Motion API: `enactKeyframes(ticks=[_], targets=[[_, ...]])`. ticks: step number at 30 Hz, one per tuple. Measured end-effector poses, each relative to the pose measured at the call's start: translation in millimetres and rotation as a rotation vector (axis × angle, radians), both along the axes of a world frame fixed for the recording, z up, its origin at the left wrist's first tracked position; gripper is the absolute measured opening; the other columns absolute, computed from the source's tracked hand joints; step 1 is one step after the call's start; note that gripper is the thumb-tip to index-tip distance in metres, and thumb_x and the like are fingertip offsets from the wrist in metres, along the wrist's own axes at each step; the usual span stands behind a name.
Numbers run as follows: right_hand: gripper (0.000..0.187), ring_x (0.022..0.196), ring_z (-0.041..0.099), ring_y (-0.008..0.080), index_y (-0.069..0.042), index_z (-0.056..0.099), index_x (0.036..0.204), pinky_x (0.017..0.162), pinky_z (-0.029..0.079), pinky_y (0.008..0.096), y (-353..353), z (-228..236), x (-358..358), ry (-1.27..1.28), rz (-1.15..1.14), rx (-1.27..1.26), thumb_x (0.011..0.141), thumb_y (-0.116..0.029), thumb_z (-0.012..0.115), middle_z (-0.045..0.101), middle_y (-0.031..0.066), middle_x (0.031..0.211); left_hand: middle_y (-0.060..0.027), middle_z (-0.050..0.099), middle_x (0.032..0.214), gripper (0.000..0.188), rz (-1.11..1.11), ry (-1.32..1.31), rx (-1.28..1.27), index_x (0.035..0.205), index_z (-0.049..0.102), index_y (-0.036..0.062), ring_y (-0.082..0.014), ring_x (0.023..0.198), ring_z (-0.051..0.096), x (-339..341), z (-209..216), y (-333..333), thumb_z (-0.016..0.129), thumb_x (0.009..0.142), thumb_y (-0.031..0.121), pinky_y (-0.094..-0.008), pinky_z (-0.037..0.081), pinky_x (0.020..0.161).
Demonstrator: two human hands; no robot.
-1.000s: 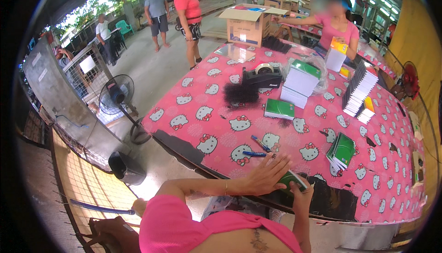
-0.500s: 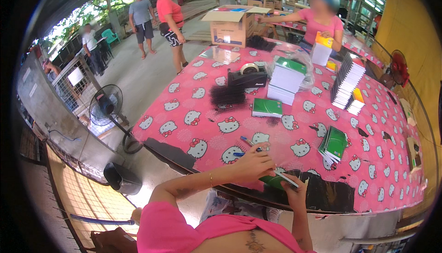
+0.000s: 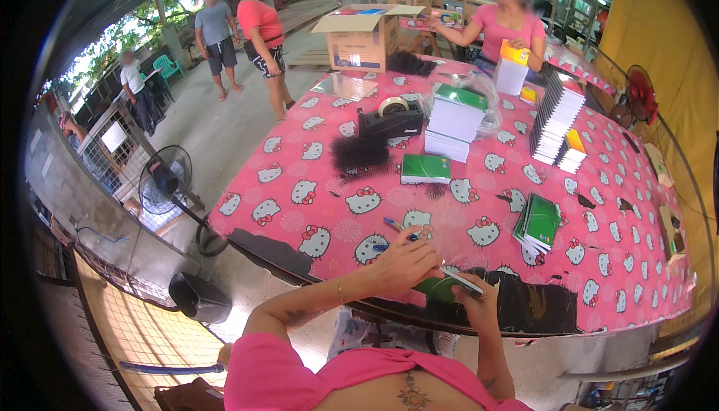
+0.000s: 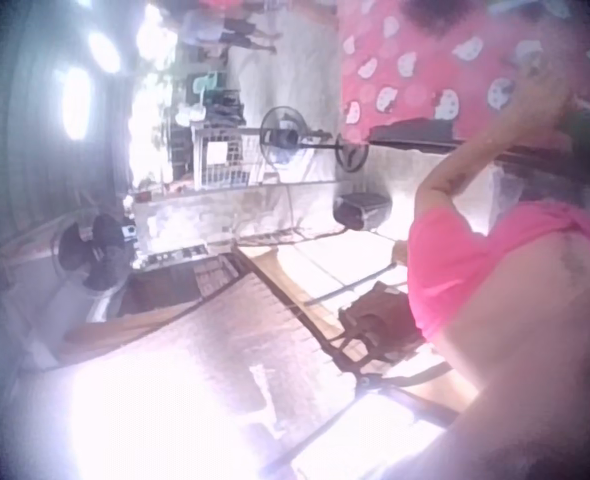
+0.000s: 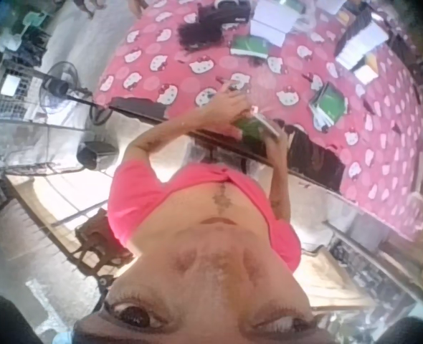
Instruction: The person attaches wire bindings to green notebooks, uses a pair of shears to trim the wire, and stacks the completed notebooks on a table.
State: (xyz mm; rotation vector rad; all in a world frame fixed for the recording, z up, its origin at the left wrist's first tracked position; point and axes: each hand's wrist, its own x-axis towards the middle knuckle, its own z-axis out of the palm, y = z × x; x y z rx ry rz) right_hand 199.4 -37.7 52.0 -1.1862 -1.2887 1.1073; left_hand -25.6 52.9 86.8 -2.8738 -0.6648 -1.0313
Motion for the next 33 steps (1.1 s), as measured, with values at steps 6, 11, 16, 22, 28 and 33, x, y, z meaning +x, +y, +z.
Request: enactKeyframes(ticks=[6, 11, 16, 22, 28, 33], targets=[[0.023, 0.083, 0.057, 0.007, 0.0, 0.07, 0.115, 0.076, 0.047, 0.0238, 5.5, -8.6, 4.6, -0.023, -0.012, 0.058, 0.092, -0.002, 0.069, 0.069, 0.0008, 0.093, -0.0022, 0.063, 0.097, 0.026, 0.045, 0.026, -0.206, 0.111, 0.064, 0.0155, -0.021, 0.099, 0.065, -3.5, 9.0, -0.1, 0.068, 0.091, 0.032, -0.0569, 0.028, 0.113], [0.022, 0.084, 0.057, 0.0066, -0.001, 0.071, 0.113, 0.077, 0.047, 0.0238, 11.7, -9.6, 3.4, -0.046, 0.002, 0.052, 0.091, -0.003, 0.07, 0.069, 0.0023, 0.092, -0.0022, 0.065, 0.098, 0.025, 0.028, 0.071, -0.237, 0.111, 0.066, 0.0169, -0.0211, 0.1, 0.065, -8.6, -6.6, 4.8, 0.065, 0.094, 0.034, -0.0571, 0.027, 0.113], [0.025, 0.084, 0.057, 0.0062, -0.001, 0.071, 0.114, 0.076, 0.046, 0.023, 11.6, -9.9, 4.2, -0.087, 0.044, -0.007, 0.089, -0.003, 0.071, 0.07, 0.0022, 0.092, -0.0003, 0.063, 0.089, 0.017, 0.053, 0.051, -0.204, 0.103, 0.067, 0.0156, -0.0196, 0.095, 0.065, -7.9, -0.6, 3.1, 0.068, 0.092, 0.029, -0.055, 0.03, 0.113], [0.025, 0.085, 0.057, 0.007, -0.001, 0.072, 0.115, 0.077, 0.046, 0.0239, 10.6, -10.8, -4.3, -0.015, 0.01, 0.017, 0.09, -0.004, 0.071, 0.069, 0.0002, 0.091, -0.0001, 0.061, 0.085, 0.018, 0.029, -0.015, -0.055, 0.097, 0.065, 0.013, -0.0176, 0.09, 0.064, -4.6, 1.5, 5.0, 0.07, 0.09, 0.029, -0.0532, 0.031, 0.113], [0.025, 0.086, 0.058, 0.0077, -0.002, 0.071, 0.115, 0.078, 0.047, 0.0249, 15.3, -22.0, -1.8, -0.073, 0.052, 0.009, 0.09, -0.005, 0.072, 0.07, 0.0019, 0.093, -0.0014, 0.063, 0.093, 0.028, 0.035, 0.036, -0.054, 0.109, 0.063, 0.0115, -0.0204, 0.096, 0.064, -7.6, -15.7, 4.8, 0.069, 0.09, 0.032, -0.0525, 0.032, 0.112], [0.032, 0.096, 0.061, 0.0112, -0.001, 0.068, 0.119, 0.087, 0.048, 0.0276, 21.2, -37.3, 3.7, -0.094, 0.11, 0.035, 0.088, -0.005, 0.074, 0.071, 0.0042, 0.099, -0.0042, 0.064, 0.105, 0.034, 0.089, 0.159, -0.254, 0.115, 0.063, 0.0111, -0.0231, 0.107, 0.061, -18.8, -29.8, 3.7, 0.069, 0.09, 0.034, -0.0474, 0.038, 0.107]])
